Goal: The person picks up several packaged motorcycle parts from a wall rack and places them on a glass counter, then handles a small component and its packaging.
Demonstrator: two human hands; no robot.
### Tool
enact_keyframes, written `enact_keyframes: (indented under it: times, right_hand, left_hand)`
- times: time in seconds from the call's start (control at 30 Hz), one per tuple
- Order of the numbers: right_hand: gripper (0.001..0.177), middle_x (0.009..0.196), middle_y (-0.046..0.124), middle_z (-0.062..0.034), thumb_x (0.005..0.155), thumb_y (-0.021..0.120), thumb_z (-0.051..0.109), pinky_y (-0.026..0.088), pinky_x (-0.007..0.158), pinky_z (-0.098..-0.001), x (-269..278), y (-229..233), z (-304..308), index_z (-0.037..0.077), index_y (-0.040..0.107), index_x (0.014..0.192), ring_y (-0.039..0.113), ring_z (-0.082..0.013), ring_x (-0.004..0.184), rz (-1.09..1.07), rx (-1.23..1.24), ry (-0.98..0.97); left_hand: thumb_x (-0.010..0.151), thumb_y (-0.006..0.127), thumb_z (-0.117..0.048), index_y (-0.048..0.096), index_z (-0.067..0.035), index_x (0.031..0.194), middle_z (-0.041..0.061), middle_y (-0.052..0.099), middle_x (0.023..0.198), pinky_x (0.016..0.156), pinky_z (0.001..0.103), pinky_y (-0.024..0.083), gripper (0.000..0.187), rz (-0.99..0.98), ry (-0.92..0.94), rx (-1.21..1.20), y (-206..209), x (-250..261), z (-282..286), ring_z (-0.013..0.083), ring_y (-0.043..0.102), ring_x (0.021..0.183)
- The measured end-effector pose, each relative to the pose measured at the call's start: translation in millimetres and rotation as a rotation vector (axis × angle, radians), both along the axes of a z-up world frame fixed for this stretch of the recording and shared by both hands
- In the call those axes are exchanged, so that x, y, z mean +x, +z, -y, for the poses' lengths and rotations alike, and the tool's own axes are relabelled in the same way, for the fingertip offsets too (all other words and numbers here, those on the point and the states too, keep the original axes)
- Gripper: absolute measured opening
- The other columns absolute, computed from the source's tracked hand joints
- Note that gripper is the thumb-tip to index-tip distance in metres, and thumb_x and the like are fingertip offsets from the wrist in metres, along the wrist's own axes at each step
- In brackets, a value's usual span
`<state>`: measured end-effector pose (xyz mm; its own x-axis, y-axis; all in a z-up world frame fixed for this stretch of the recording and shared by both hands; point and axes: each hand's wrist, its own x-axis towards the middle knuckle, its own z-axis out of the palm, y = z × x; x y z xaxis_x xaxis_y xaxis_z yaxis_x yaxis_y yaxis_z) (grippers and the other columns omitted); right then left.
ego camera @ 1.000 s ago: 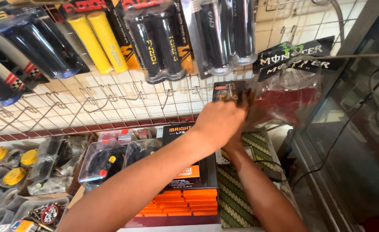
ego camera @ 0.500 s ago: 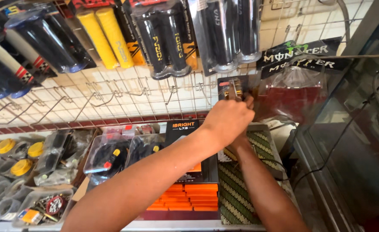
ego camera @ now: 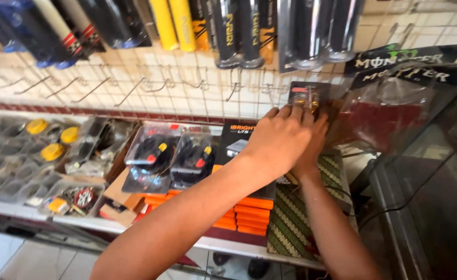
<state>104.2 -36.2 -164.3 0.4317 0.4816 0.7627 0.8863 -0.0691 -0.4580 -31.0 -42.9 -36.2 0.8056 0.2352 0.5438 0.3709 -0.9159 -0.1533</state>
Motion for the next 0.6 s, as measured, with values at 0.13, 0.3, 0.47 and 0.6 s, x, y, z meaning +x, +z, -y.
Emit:
enact_keyframes:
  times: [0.13, 0.3, 0.47, 0.6]
  right_hand:
    - [0.045, 0.131, 0.053, -0.03, 0.097, 0.065, 0.021, 0.042, 0.1, -0.0575, 3.6, -1.6, 3.8, 0.0, 0.056, 0.135, 0.049, -0.0523, 0.119, 0.075, -0.021, 0.045]
    - [0.056, 0.123, 0.052, -0.0304, 0.099, 0.067, 0.029, 0.044, 0.094, -0.0576, 6.5, -10.2, -2.7, -0.007, 0.044, 0.136, 0.054, -0.0519, 0.114, -0.265, 0.097, 0.16]
    - [0.052, 0.129, 0.047, -0.036, 0.1, 0.067, 0.025, 0.047, 0.094, -0.0569, 15.1, -12.7, -5.7, -0.006, 0.053, 0.14, 0.054, -0.0536, 0.114, -0.032, -0.06, 0.038]
    - [0.058, 0.132, 0.048, -0.0376, 0.099, 0.071, 0.025, 0.047, 0.094, -0.0566, 16.4, -12.5, 2.1, -0.01, 0.05, 0.139, 0.054, -0.054, 0.114, -0.132, -0.119, 0.068]
  left_hand:
    - [0.071, 0.073, -0.008, 0.066, 0.004, 0.113, 0.019, 0.07, 0.11, 0.09, 0.041, 0.055, 0.044, 0.109, -0.052, 0.006, 12.8, -15.1, 10.5, 0.0317, 0.07, 0.104]
    - [0.067, 0.078, -0.004, 0.063, 0.004, 0.116, 0.016, 0.069, 0.108, 0.093, 0.041, 0.055, 0.052, 0.132, -0.056, -0.033, 19.7, -35.8, 23.6, 0.0322, 0.07, 0.104]
    - [0.059, 0.079, -0.003, 0.063, 0.005, 0.119, 0.018, 0.068, 0.112, 0.095, 0.042, 0.052, 0.062, 0.169, -0.064, -0.034, 24.8, -61.1, 34.3, 0.0335, 0.068, 0.106]
    - [0.06, 0.08, -0.004, 0.063, 0.005, 0.118, 0.018, 0.067, 0.114, 0.098, 0.043, 0.051, 0.061, 0.151, -0.02, -0.04, 28.0, -81.4, 45.1, 0.0328, 0.066, 0.109]
